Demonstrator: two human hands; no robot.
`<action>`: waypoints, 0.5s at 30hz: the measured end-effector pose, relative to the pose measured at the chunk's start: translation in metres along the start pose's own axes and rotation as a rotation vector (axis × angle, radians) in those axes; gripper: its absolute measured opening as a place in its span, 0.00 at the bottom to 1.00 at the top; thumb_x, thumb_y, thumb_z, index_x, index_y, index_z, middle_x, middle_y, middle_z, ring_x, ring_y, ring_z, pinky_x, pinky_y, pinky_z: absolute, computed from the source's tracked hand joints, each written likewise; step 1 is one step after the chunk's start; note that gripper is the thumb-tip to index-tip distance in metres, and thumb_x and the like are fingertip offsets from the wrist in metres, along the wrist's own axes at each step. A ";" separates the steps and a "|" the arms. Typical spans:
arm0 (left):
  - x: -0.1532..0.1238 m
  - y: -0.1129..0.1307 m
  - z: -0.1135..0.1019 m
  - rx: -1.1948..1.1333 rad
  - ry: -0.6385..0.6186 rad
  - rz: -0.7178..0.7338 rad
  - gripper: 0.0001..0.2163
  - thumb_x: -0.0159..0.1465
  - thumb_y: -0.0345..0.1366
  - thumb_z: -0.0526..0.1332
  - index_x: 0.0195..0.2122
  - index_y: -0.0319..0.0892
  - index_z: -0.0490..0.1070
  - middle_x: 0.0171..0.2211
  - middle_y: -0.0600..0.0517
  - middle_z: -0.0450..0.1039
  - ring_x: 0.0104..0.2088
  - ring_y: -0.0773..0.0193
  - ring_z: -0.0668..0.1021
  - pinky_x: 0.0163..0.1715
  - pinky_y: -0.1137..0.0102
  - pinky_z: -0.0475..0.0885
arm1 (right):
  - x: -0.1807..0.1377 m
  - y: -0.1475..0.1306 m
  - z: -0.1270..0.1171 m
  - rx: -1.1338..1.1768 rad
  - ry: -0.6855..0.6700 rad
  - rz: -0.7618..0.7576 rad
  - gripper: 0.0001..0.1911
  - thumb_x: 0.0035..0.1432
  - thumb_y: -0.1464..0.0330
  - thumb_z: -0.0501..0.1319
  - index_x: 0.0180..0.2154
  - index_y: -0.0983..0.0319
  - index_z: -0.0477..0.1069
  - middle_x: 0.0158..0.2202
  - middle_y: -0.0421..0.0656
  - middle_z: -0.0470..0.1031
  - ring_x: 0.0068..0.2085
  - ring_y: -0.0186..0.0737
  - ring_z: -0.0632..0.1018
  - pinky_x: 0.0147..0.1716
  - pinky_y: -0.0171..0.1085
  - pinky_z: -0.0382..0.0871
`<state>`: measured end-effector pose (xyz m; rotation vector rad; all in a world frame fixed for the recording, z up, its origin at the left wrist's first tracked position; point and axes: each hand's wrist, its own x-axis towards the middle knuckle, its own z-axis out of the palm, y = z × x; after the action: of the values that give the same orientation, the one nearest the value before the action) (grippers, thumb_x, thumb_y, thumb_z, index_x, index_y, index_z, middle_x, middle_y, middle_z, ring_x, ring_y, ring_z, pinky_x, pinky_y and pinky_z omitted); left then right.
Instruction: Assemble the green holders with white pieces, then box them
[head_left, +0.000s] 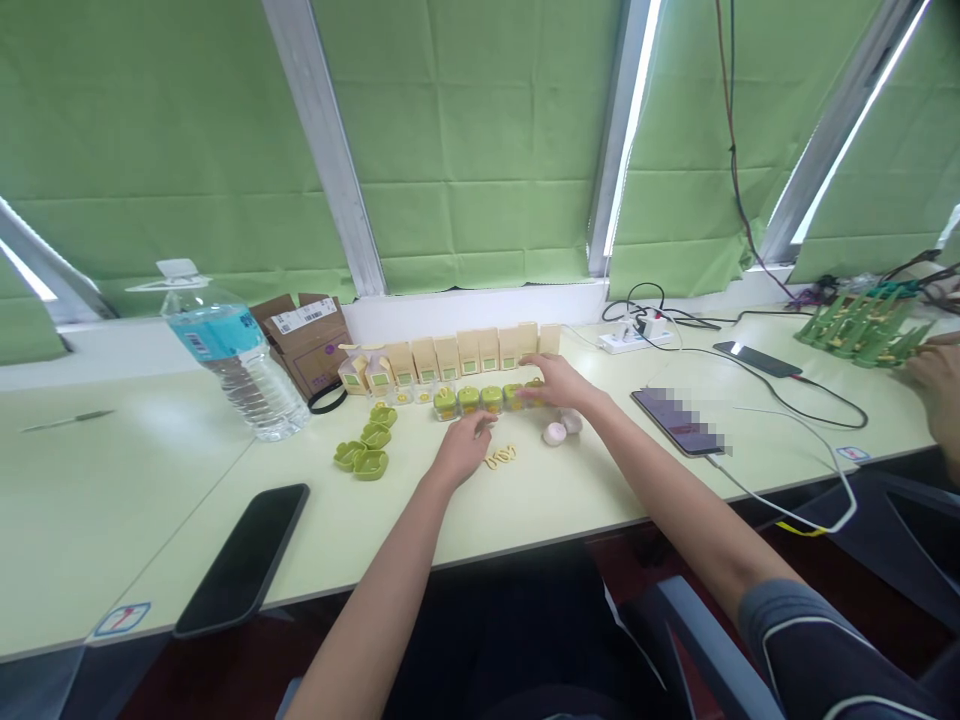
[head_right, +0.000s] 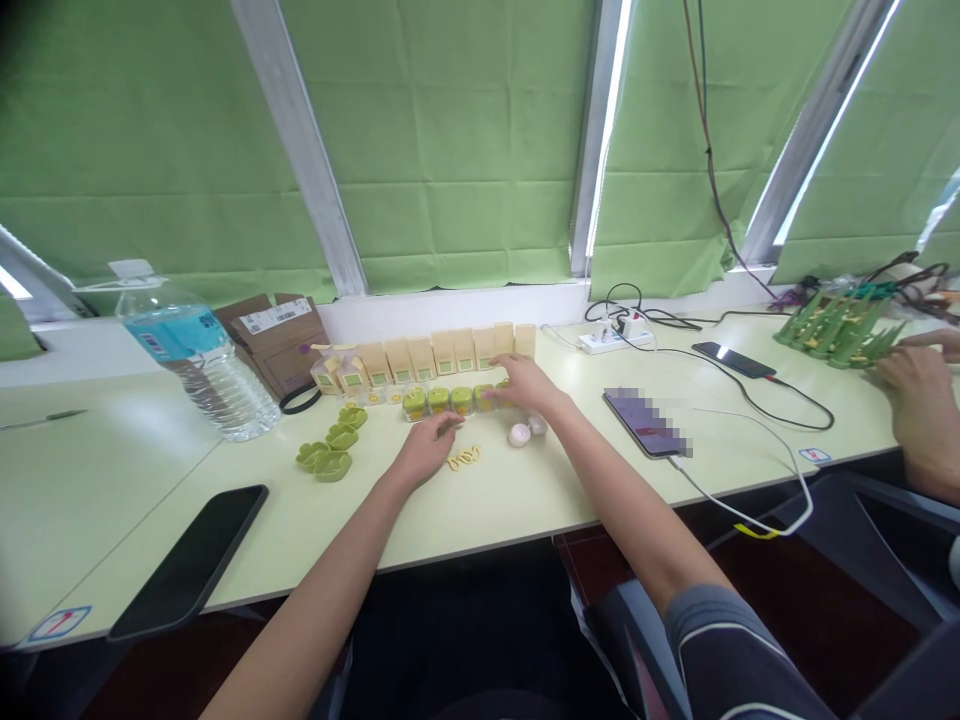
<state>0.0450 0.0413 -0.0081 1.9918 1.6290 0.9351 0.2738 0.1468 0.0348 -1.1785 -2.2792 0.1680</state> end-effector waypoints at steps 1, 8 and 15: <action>0.000 0.000 0.000 -0.015 0.009 0.002 0.15 0.64 0.29 0.55 0.48 0.45 0.77 0.50 0.48 0.80 0.49 0.54 0.79 0.53 0.58 0.72 | 0.001 -0.008 -0.001 0.048 0.048 -0.042 0.27 0.59 0.55 0.68 0.55 0.61 0.71 0.55 0.53 0.75 0.57 0.53 0.74 0.58 0.49 0.66; 0.002 0.001 -0.001 -0.102 0.086 0.028 0.11 0.62 0.28 0.56 0.40 0.40 0.77 0.42 0.46 0.81 0.41 0.55 0.81 0.49 0.58 0.74 | 0.001 -0.085 0.017 0.374 0.099 -0.252 0.09 0.66 0.65 0.59 0.44 0.60 0.75 0.46 0.45 0.80 0.48 0.42 0.78 0.49 0.40 0.68; 0.000 0.003 0.004 -0.156 -0.014 0.185 0.22 0.56 0.27 0.60 0.53 0.36 0.73 0.53 0.40 0.76 0.53 0.50 0.77 0.53 0.59 0.74 | -0.020 -0.109 0.044 0.384 -0.103 -0.289 0.17 0.72 0.66 0.51 0.37 0.62 0.76 0.36 0.44 0.80 0.36 0.38 0.75 0.38 0.36 0.64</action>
<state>0.0495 0.0408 -0.0092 2.0602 1.3371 1.0766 0.1812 0.0716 0.0283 -0.6523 -2.3380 0.5375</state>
